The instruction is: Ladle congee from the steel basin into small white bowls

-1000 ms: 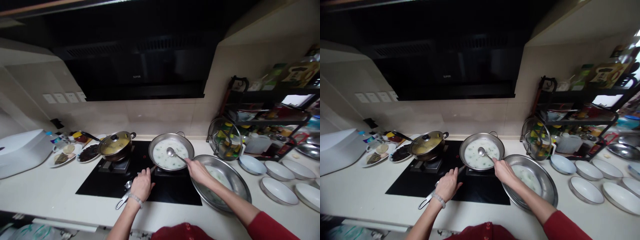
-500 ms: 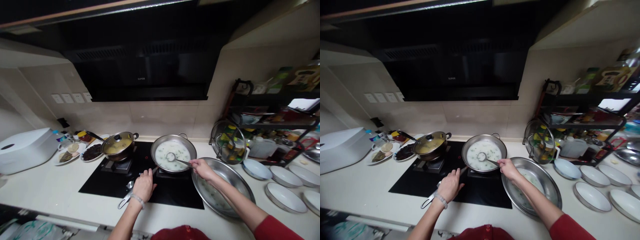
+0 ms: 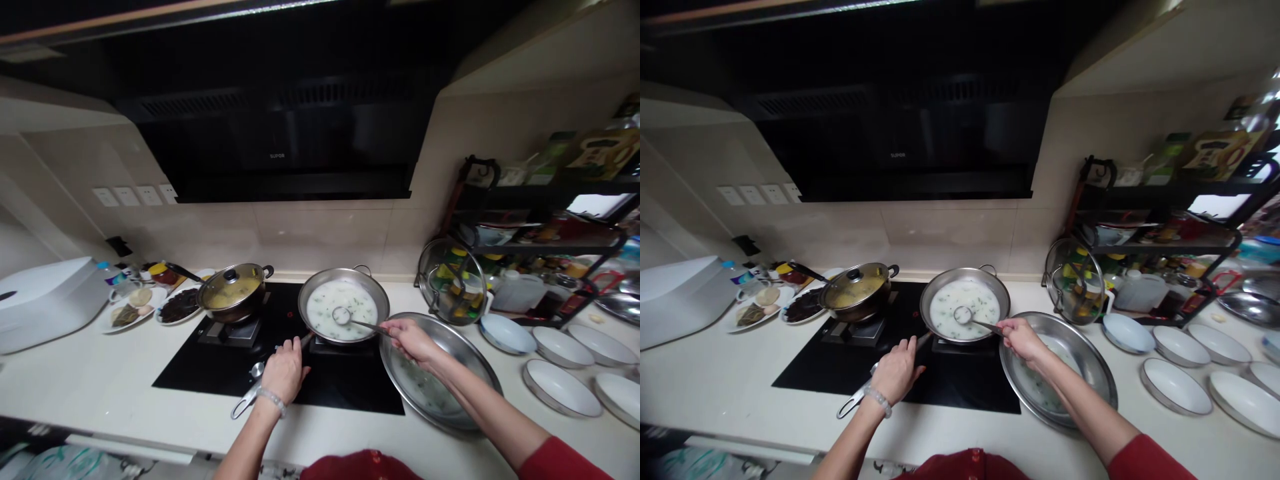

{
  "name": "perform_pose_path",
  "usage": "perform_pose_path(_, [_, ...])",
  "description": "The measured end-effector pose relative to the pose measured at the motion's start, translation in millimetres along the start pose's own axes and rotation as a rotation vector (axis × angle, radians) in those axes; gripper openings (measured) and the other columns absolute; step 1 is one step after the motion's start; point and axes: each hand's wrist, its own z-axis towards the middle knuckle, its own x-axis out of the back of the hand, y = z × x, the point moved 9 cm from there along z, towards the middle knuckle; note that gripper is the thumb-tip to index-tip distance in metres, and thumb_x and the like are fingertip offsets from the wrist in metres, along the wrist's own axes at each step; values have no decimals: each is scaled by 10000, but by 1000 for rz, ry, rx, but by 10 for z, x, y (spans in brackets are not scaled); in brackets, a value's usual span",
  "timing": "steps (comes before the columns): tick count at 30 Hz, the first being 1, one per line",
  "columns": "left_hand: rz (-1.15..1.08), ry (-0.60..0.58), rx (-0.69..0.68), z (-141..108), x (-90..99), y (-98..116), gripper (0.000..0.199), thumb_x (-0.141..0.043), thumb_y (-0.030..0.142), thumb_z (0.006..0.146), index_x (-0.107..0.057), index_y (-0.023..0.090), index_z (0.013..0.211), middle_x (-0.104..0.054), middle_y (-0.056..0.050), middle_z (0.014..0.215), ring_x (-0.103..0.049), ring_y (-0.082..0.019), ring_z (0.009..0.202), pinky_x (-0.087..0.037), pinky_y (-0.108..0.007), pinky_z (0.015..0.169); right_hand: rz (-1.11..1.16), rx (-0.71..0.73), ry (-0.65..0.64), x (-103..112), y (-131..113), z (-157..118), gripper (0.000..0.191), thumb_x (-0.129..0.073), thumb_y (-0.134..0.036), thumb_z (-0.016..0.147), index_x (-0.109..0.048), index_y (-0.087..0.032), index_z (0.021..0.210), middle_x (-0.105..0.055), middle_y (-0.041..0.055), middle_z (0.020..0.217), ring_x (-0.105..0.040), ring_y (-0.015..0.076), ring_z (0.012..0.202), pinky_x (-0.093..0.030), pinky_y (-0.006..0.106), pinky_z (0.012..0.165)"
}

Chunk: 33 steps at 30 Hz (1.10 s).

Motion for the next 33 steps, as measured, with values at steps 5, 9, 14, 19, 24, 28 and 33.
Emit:
perform_pose_path(5, [12, 8, -4, -1, 24, 11, 584, -543, 328, 830, -431, 71, 1342, -572, -168, 1080, -587, -262, 932, -474, -333, 742, 68, -40, -54, 39, 50, -52, 205, -464, -174, 831, -624, -146, 955, -397, -84, 420, -271, 36, 301, -154, 142, 330])
perform_pose_path(9, [18, 13, 1, -1, 23, 6, 577, -541, 329, 832, -436, 77, 1340, -571, -163, 1085, -587, -259, 938, -475, -325, 740, 107, -53, -47, 148, 68, -123, 261, -410, -151, 844, -598, -117, 1022, -398, -84, 419, -259, 36, 308, -143, 142, 338])
perform_pose_path(14, [26, 7, 2, -1, 2, -1, 581, -547, 335, 830, -439, 74, 1337, -575, -162, 1079, -590, -261, 928, -479, -334, 738, 165, -60, -59, 378, 118, -269, 283, -536, -214, 779, -596, -121, 1039, -386, -92, 432, -232, 28, 326, -117, 149, 355])
perform_pose_path(19, [31, 2, 2, 9, 11, 5, 577, -546, 334, 833, -441, 79, 1339, -578, -163, 1080, -592, -262, 929, -481, -333, 732, 221, -62, -25, 814, 339, -498, 527, -647, -357, 685, -574, -107, 1144, -334, -109, 436, -200, 30, 361, -93, 158, 382])
perform_pose_path(24, [27, 3, -2, 11, 14, 9, 583, -546, 332, 835, -433, 69, 1343, -577, -162, 1077, -591, -263, 930, -482, -338, 737, 146, -93, 126, 1403, 798, -722, 625, -646, -481, 655, -601, -125, 1167, -427, -62, 457, -316, 58, 359, -172, 159, 368])
perform_pose_path(28, [21, -2, -1, 11, 5, 10, 591, -550, 333, 834, -426, 62, 1345, -572, -164, 1082, -589, -264, 935, -487, -345, 739, -120, 23, 248, 1730, 1180, -734, 473, -565, -470, 680, -705, -164, 1012, -720, 116, 848, -641, 190, 629, -455, 239, 483])
perform_pose_path(33, [19, -9, -1, 18, 1, 12, 588, -556, 336, 833, -426, 69, 1341, -568, -166, 1092, -590, -264, 944, -488, -346, 746, -736, 197, 325, 1615, 1594, -761, 463, -397, -327, 762, -715, -147, 1046, -744, 149, 777, -706, 308, 748, -522, 360, 630])
